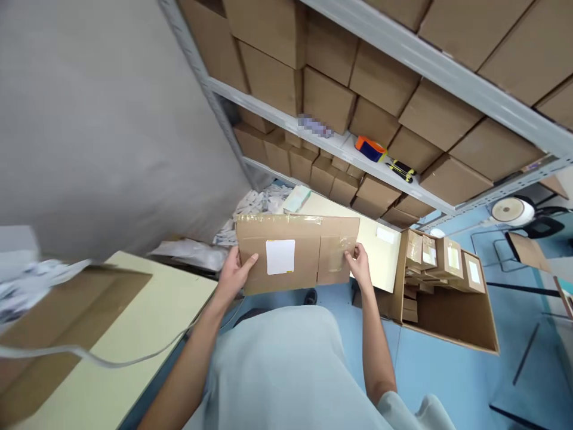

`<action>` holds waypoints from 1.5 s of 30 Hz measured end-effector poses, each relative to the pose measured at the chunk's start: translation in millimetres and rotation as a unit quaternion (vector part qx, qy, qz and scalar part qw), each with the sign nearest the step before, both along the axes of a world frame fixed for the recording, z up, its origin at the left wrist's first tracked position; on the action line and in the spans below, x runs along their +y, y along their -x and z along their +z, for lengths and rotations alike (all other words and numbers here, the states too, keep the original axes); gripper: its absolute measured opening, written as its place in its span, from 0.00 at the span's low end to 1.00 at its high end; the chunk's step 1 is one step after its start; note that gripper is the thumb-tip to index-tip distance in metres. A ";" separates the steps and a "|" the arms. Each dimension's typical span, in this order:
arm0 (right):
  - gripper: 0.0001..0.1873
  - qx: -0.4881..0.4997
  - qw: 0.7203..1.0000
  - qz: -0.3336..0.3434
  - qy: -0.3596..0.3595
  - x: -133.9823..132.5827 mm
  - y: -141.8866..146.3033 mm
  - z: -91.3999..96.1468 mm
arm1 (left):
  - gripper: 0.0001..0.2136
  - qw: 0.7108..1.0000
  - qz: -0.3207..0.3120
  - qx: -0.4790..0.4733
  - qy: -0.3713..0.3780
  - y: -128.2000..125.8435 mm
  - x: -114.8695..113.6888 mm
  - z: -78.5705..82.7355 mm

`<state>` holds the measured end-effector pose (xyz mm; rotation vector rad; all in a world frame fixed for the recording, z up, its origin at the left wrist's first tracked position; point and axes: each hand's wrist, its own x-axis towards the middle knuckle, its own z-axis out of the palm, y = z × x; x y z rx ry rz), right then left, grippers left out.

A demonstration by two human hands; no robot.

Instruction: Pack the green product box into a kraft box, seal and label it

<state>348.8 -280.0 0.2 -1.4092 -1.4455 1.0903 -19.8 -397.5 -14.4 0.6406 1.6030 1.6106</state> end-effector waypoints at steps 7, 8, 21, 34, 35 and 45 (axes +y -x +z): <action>0.17 -0.059 0.987 -0.139 0.063 36.1 -56.1 -40.1 | 0.18 0.990 -0.118 0.053 0.050 -49.0 131.8 -31.6; 0.17 -0.063 0.983 -0.157 0.070 40.0 -59.7 -44.1 | 0.17 0.987 -0.143 0.052 0.052 -52.6 148.3 -35.6; 0.22 -0.028 0.954 -0.266 0.137 37.9 -19.6 -41.6 | 0.21 0.908 -0.412 0.052 0.050 -60.5 270.0 -55.7; 0.09 -0.294 0.914 -0.169 0.223 42.6 2.6 27.2 | 0.05 0.816 -0.408 0.405 0.048 -73.7 303.3 13.1; 0.09 -0.318 0.913 -0.159 0.199 51.5 -3.3 31.9 | 0.04 0.816 -0.396 0.417 0.052 -75.8 301.6 15.9; 0.26 -0.422 0.902 0.021 0.084 129.0 -44.0 15.6 | 0.08 0.793 -0.366 0.468 0.134 -114.1 234.3 21.0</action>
